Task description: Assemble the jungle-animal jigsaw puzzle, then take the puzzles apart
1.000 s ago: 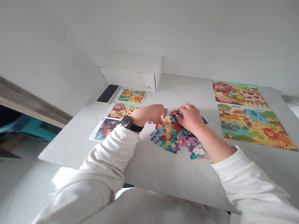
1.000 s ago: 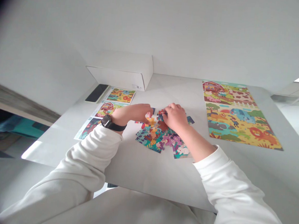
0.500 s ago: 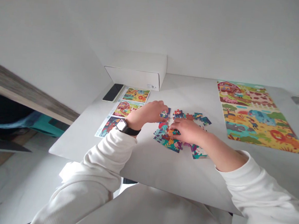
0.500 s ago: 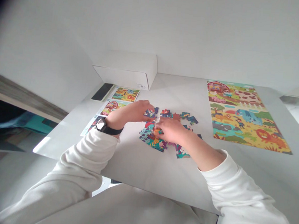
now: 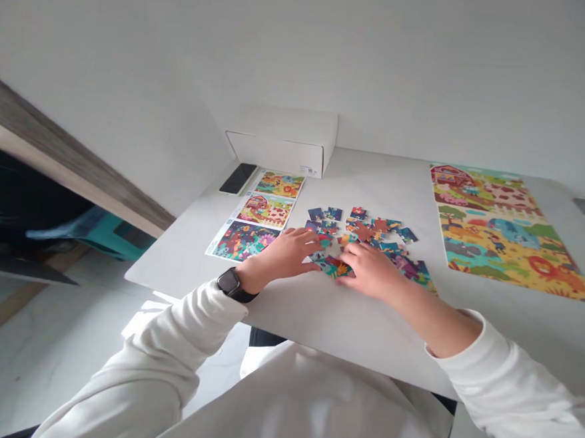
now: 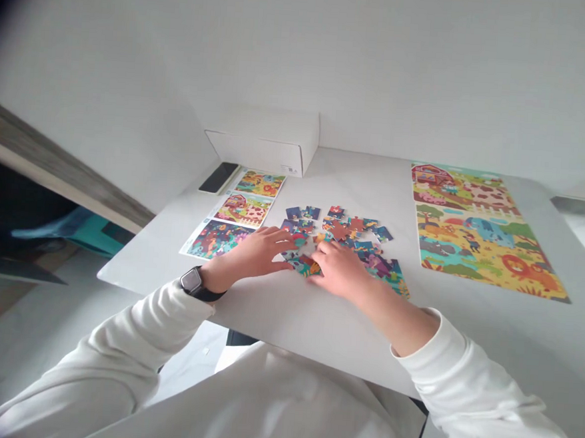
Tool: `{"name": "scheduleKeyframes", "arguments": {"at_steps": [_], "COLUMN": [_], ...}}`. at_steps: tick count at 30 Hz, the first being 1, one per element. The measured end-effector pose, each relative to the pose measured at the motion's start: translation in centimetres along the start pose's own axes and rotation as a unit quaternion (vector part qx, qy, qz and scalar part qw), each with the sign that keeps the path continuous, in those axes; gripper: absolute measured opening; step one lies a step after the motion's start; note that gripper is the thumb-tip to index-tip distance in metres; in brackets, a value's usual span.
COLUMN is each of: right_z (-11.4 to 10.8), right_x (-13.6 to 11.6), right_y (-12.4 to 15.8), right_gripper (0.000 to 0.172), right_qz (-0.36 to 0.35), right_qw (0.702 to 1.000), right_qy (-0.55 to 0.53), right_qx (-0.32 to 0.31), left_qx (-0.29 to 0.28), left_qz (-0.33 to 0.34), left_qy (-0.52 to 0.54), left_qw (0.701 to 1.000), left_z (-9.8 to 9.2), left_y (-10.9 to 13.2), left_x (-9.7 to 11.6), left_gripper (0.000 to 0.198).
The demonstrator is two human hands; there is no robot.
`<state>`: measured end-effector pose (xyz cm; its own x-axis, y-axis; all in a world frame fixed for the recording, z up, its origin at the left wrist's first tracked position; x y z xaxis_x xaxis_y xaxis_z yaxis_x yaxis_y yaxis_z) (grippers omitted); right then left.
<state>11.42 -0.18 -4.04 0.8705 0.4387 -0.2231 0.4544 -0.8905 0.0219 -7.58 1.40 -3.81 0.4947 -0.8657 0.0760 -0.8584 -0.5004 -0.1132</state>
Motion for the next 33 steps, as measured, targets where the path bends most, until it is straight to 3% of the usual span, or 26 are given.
{"name": "scheduleKeyframes", "arguments": {"at_steps": [3, 7, 14, 16, 21, 25, 29, 33], "right_z": [0.3, 0.0, -1.3, -1.6, -1.2, -0.2, 0.0, -0.6], "right_x": [-0.3, -0.3, 1.1, 1.6, 3.4, 4.1, 3.8, 3.8], "right_y": [0.8, 1.4, 0.4, 0.4, 2.0, 3.4, 3.4, 3.3], "right_gripper": [0.037, 0.037, 0.041, 0.041, 0.036, 0.035, 0.026, 0.022], "right_qz": [0.012, 0.018, 0.046, 0.044, 0.008, -0.043, -0.032, 0.003], "right_qw": [1.0, 0.999, 0.977, 0.973, 0.991, 0.997, 0.998, 0.998], "right_qy": [0.009, -0.01, -0.108, -0.111, -0.085, -0.056, -0.04, -0.011], "right_qx": [0.011, 0.041, 0.181, 0.196, 0.106, 0.041, 0.037, 0.061], "left_qx": [0.017, 0.038, 0.048, 0.052, 0.075, 0.096, 0.07, 0.033], "left_qz": [-0.007, 0.036, 0.041, 0.024, -0.039, -0.039, -0.009, -0.027], "left_qy": [-0.03, -0.028, -0.012, -0.008, -0.007, 0.008, 0.042, 0.009], "left_qw": [0.999, 0.998, 0.998, 0.998, 0.996, 0.995, 0.997, 0.999], "left_z": [-0.4, -0.1, 0.7, 0.6, 0.1, -0.1, 0.8, 1.6], "left_y": [0.3, -0.1, -0.4, 0.1, 1.0, 0.0, -2.8, -4.7], "left_x": [0.2, 1.2, 1.7, 1.5, 1.0, 2.2, 5.1, 7.1], "left_gripper": [0.053, 0.05, 0.032, 0.03, 0.045, 0.046, 0.049, 0.056]}}
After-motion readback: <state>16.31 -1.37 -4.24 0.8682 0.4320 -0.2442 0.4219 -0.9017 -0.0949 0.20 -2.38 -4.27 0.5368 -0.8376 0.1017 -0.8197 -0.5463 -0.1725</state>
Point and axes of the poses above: each hand's wrist, its own y-axis away from the middle knuckle, its own z-axis out of the palm, x = y × z, the point moved 6 cm from there along -y, towards the middle knuckle, and after that the axes turned 13 degrees about z, right-handed, at the moved point
